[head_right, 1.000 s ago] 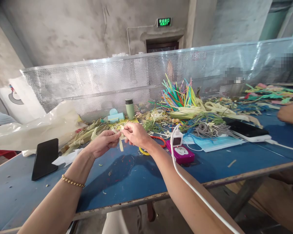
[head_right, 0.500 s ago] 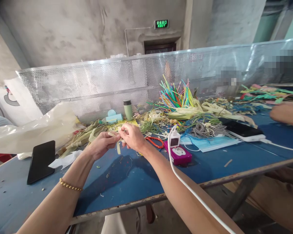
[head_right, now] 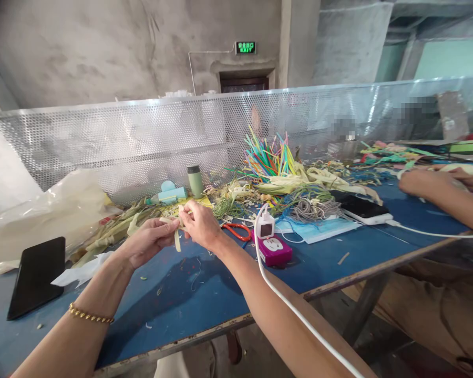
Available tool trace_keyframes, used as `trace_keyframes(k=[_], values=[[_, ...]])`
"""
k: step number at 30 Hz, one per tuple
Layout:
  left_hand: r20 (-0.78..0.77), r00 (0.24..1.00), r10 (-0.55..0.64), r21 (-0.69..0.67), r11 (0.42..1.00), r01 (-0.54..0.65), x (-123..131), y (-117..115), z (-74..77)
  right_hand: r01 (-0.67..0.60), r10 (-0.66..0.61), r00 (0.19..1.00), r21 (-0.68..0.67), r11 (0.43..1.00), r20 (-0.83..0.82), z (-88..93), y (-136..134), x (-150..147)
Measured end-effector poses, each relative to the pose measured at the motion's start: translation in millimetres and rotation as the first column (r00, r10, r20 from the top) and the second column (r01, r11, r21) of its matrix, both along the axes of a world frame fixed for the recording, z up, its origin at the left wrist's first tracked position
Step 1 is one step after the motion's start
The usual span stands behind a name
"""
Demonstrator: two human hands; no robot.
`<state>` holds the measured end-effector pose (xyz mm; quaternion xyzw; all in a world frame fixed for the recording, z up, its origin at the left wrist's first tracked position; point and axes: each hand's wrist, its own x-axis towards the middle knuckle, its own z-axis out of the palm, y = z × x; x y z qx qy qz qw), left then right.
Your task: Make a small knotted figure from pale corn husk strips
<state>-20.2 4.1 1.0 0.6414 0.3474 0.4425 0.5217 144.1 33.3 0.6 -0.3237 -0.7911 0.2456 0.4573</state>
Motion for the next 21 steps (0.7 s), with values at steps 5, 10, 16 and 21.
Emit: trace_keyframes(k=[5, 10, 16, 21], values=[[0.059, 0.998, -0.003, -0.049, 0.999, 0.006, 0.6, -0.1, 1.0, -0.021, 0.019, 0.998, -0.031, 0.999, -0.065, -0.3, 0.9, -0.3], [0.125, 0.991, 0.043, -0.051, 0.998, -0.037, 2.6, 1.9, -0.5, -0.021, 0.018, 0.997, -0.036, 0.999, -0.072, -0.7, 1.5, -0.8], [0.149, 0.987, 0.053, -0.047, 0.998, -0.047, 5.1, 5.1, -3.0, 0.019, -0.020, 0.999, -0.037, 0.999, -0.038, 1.1, -0.7, -1.6], [0.037, 0.995, 0.090, 0.009, 0.996, -0.090, 7.3, 3.7, -5.1, 0.020, -0.018, 0.998, -0.023, 1.000, 0.060, 0.5, 5.3, 2.2]])
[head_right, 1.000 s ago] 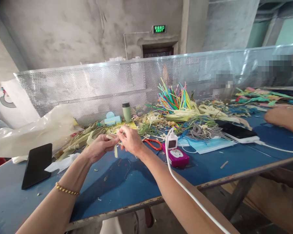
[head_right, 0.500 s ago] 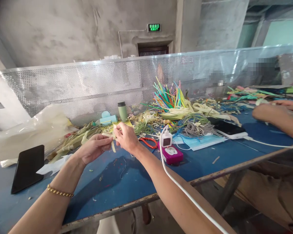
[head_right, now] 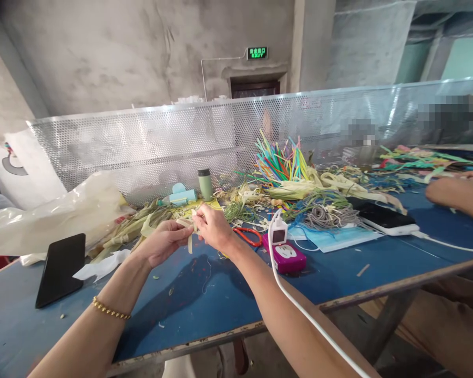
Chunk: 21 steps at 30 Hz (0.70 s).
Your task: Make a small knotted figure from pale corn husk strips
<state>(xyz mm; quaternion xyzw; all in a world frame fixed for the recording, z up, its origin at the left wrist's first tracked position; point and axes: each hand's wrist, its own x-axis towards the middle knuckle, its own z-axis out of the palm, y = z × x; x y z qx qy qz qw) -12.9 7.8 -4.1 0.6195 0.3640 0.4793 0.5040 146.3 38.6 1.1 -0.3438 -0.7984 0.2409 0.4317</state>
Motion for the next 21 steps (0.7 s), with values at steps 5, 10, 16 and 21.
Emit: trace_keyframes(k=[5, 10, 16, 21], values=[[-0.187, 0.982, 0.016, 0.076, 0.997, -0.002, -1.2, -1.5, -2.6, 0.017, -0.024, 0.999, 0.193, 0.981, 0.034, 3.7, 6.8, 6.1], [-0.260, 0.962, 0.085, 0.047, 0.996, -0.075, 0.4, 0.1, -5.9, -0.104, 0.079, 0.990, 0.217, 0.971, 0.121, 5.9, 4.8, 4.9], [-0.215, 0.973, 0.082, -0.039, 0.995, -0.092, 1.8, 0.8, -6.4, -0.124, 0.115, 0.990, 0.128, 0.984, 0.078, 5.2, 0.0, 1.9], [-0.255, 0.965, 0.068, -0.085, 0.992, -0.092, 0.6, -0.2, -6.6, -0.088, 0.086, 0.992, 0.025, 0.996, 0.091, 1.8, 1.9, 1.7]])
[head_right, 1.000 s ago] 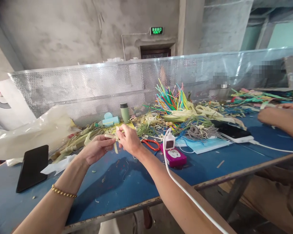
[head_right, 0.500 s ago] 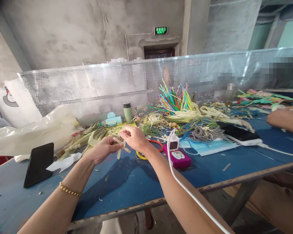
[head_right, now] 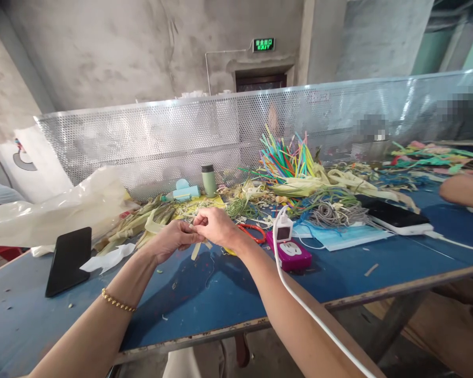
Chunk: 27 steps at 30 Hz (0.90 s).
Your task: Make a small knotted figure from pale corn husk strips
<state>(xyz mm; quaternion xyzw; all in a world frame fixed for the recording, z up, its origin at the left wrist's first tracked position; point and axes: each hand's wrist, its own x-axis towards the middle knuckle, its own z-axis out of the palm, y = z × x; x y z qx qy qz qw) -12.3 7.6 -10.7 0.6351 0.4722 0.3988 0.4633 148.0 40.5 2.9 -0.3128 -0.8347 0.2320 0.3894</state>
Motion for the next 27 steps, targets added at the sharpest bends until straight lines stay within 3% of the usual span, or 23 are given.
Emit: trace_keyframes(k=[8, 15, 19, 23, 27], values=[[0.069, 0.997, -0.023, -0.047, 0.999, 0.026, 5, -6, 5.7, -0.007, 0.009, 1.000, -0.058, 0.998, 0.025, 1.2, -1, 1], [0.116, 0.991, -0.063, -0.086, 0.994, 0.073, 4, -8, 7.7, -0.213, 0.204, 0.973, -0.082, 0.974, -0.111, 4.6, -5, 2], [0.109, 0.992, -0.068, -0.103, 0.992, 0.079, 5, -11, 8.4, -0.247, 0.238, 0.963, -0.062, 0.967, -0.130, 4.6, -6, 0], [0.117, 0.991, -0.070, -0.066, 0.995, 0.078, 4, -10, 7.9, -0.180, 0.180, 0.975, 0.010, 0.984, -0.128, 4.5, -4, -2], [0.147, 0.989, -0.016, 0.042, 0.999, 0.010, 2, -6, 8.6, 0.032, -0.037, 0.970, -0.022, 0.999, -0.239, 4.4, 5, 3]])
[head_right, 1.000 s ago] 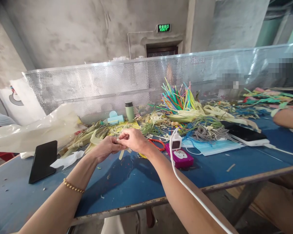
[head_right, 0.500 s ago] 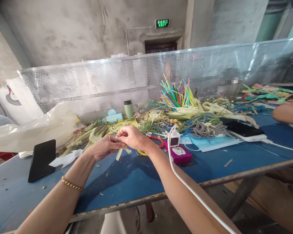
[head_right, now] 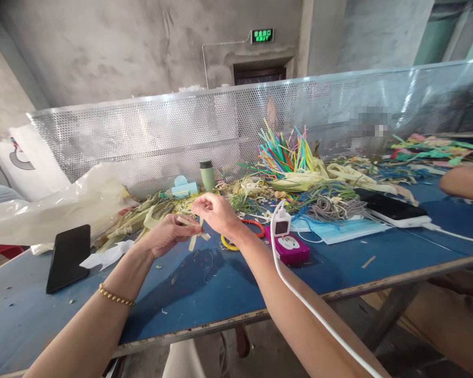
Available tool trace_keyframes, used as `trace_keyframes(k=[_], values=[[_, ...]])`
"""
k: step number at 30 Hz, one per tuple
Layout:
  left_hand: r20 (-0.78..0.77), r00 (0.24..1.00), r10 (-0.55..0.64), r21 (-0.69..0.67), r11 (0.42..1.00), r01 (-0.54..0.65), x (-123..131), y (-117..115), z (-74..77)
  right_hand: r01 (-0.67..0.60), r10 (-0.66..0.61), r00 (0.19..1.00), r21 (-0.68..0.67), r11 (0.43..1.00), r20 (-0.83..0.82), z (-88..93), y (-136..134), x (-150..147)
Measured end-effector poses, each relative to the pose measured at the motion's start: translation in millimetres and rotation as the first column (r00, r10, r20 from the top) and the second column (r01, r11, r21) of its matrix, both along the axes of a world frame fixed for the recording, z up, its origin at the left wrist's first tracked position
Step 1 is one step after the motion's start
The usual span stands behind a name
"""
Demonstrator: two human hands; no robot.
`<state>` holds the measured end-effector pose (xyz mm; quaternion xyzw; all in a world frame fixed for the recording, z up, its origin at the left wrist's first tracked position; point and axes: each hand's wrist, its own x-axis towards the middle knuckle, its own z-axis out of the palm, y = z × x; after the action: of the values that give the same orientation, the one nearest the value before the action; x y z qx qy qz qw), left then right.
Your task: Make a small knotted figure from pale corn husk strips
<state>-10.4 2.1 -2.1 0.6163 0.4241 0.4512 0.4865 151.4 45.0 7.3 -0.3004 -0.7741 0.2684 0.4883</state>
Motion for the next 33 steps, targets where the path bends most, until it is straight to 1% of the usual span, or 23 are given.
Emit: trace_keyframes(k=[1, 2, 5, 7, 9, 13, 17, 19, 22, 24, 26, 27, 29, 31, 33], values=[[0.019, 1.000, 0.020, 0.022, 1.000, -0.020, -1, 1, 0.3, 0.049, -0.049, 0.999, -0.017, 0.999, 0.007, -0.4, 2, 1], [0.038, 0.999, 0.032, 0.040, 0.999, -0.034, -1, 2, 0.6, 0.064, -0.062, 0.997, -0.035, 0.997, 0.049, -1.1, 4, 3], [0.069, 0.997, 0.021, 0.061, 0.998, -0.025, -3, 4, 1.3, -0.001, 0.000, 0.993, 0.006, 1.000, 0.119, -3.7, 7, 2], [0.067, 0.998, -0.006, 0.055, 0.999, 0.002, -5, 4, 1.6, -0.018, 0.013, 0.994, 0.041, 0.999, 0.111, -5.1, 7, 1], [0.066, 0.998, -0.019, 0.047, 0.999, 0.016, -6, 3, 1.8, -0.003, -0.001, 0.996, 0.050, 0.999, 0.085, -5.6, 6, -1], [0.049, 0.999, -0.016, 0.042, 0.999, 0.014, -7, 2, 1.8, 0.031, -0.033, 0.998, 0.029, 0.999, 0.054, -4.9, 3, -3], [0.064, 0.998, -0.008, 0.030, 1.000, 0.006, -5, 1, 3.6, -0.008, 0.008, 0.999, 0.002, 1.000, 0.047, -2.2, 3, -1], [0.131, 0.991, 0.033, 0.025, 0.999, -0.037, -4, 2, 4.6, 0.033, -0.033, 0.999, 0.009, 0.999, -0.010, -0.2, 3, 1], [0.268, 0.952, 0.152, 0.018, 0.987, -0.163, -5, 7, 4.3, 0.128, -0.127, 0.990, 0.007, 0.992, -0.068, 1.6, 1, 4], [0.352, 0.913, 0.205, 0.012, 0.975, -0.223, -6, 10, 2.5, 0.108, -0.109, 0.994, -0.049, 0.993, -0.006, 0.4, -1, 3], [0.403, 0.890, 0.212, 0.005, 0.972, -0.234, -5, 12, -0.1, 0.037, -0.028, 0.997, -0.145, 0.989, 0.067, -2.4, -5, -1], [0.414, 0.888, 0.202, 0.005, 0.975, -0.224, -4, 13, -1.5, -0.004, 0.016, 0.998, -0.199, 0.980, 0.062, -3.9, -7, -4], [0.407, 0.898, 0.166, 0.022, 0.981, -0.192, -2, 13, -4.1, -0.092, 0.088, 0.996, -0.308, 0.947, -0.025, -5.7, -10, -9], [0.376, 0.916, 0.139, 0.060, 0.983, -0.173, 1, 13, -6.2, -0.127, 0.071, 0.986, -0.409, 0.903, -0.151, -5.4, -12, -13], [0.347, 0.929, 0.129, 0.102, 0.979, -0.174, 1, 13, -7.9, -0.167, 0.057, 0.970, -0.480, 0.861, -0.236, -3.4, -14, -14]])
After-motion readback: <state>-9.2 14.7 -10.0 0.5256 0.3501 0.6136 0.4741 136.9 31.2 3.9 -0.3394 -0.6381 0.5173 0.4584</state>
